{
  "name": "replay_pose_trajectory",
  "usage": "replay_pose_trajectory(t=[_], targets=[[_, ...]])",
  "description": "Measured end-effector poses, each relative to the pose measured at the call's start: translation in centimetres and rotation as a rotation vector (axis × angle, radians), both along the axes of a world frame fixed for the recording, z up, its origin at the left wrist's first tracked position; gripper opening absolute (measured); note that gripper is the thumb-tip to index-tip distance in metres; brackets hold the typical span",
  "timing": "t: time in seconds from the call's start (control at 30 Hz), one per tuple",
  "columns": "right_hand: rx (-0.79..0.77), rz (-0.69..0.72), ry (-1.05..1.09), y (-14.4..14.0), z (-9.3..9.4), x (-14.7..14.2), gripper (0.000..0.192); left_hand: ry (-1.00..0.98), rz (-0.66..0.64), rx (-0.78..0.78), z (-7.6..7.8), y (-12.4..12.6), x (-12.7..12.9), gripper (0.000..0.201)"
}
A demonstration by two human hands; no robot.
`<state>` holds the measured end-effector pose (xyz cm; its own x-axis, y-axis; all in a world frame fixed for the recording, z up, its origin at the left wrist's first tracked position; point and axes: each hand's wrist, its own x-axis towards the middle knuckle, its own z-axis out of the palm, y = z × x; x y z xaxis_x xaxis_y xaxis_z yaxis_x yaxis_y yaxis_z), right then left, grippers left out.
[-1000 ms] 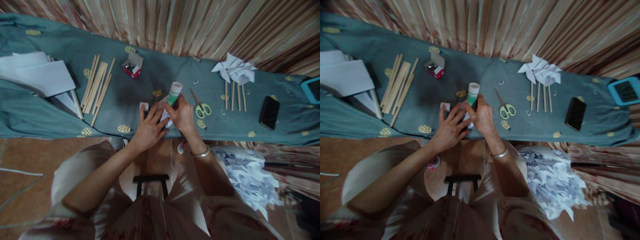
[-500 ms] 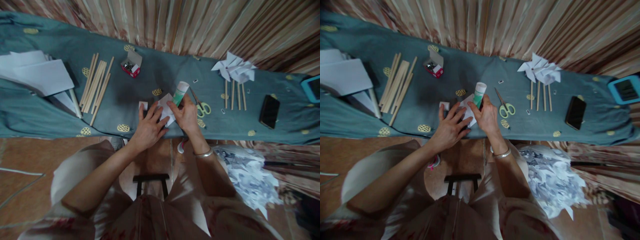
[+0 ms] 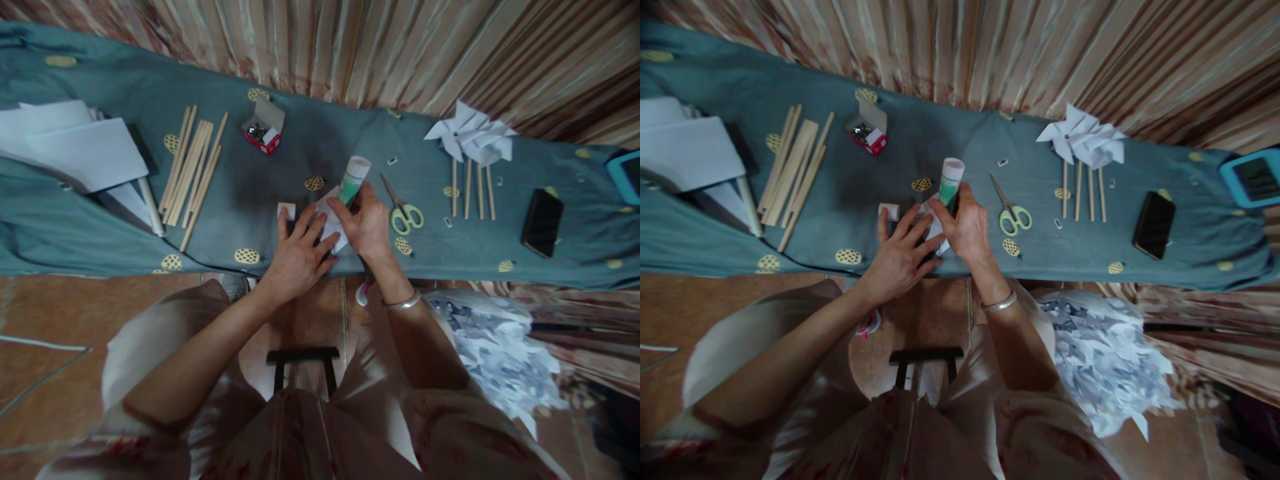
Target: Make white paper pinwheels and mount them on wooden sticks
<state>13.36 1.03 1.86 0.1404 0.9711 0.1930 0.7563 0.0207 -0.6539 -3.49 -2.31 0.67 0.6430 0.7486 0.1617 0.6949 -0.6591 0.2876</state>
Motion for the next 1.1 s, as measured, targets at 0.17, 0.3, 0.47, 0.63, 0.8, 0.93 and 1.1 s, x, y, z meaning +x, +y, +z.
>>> replay_pose_trajectory(t=[0.17, 0.3, 0.47, 0.63, 0.8, 0.93, 1.1], targets=[[-0.029, 0.022, 0.03, -0.3, 0.4, -0.5, 0.035, -0.014, -0.002, 0.014, -0.1, 0.0, 0.0, 0.042], [-0.072, 0.028, 0.038, -0.7, 0.6, -0.3, 0.036, -0.028, 0.001, 0.009, -0.1, 0.0, 0.0, 0.041], [-0.044, -0.009, 0.005, -1.0, 0.4, 0.3, 0.039, -0.005, 0.0, 0.002, 0.0, 0.0, 0.0, 0.04], [0.01, -0.033, -0.017, -0.8, 0.2, 0.8, 0.037, -0.009, -0.001, 0.014, -0.1, 0.0, 0.0, 0.041], [0.016, -0.028, 0.011, -0.2, 0.1, 0.9, 0.039, -0.018, 0.008, 0.024, -0.1, 0.0, 0.0, 0.04], [-0.011, -0.019, 0.026, 0.2, 0.0, 0.7, 0.04, 0.001, 0.001, 0.017, -0.1, 0.0, 0.0, 0.041], [-0.017, -0.006, -0.008, 0.2, 0.2, 0.0, 0.038, -0.004, 0.001, 0.004, -0.2, 0.1, 0.0, 0.042]])
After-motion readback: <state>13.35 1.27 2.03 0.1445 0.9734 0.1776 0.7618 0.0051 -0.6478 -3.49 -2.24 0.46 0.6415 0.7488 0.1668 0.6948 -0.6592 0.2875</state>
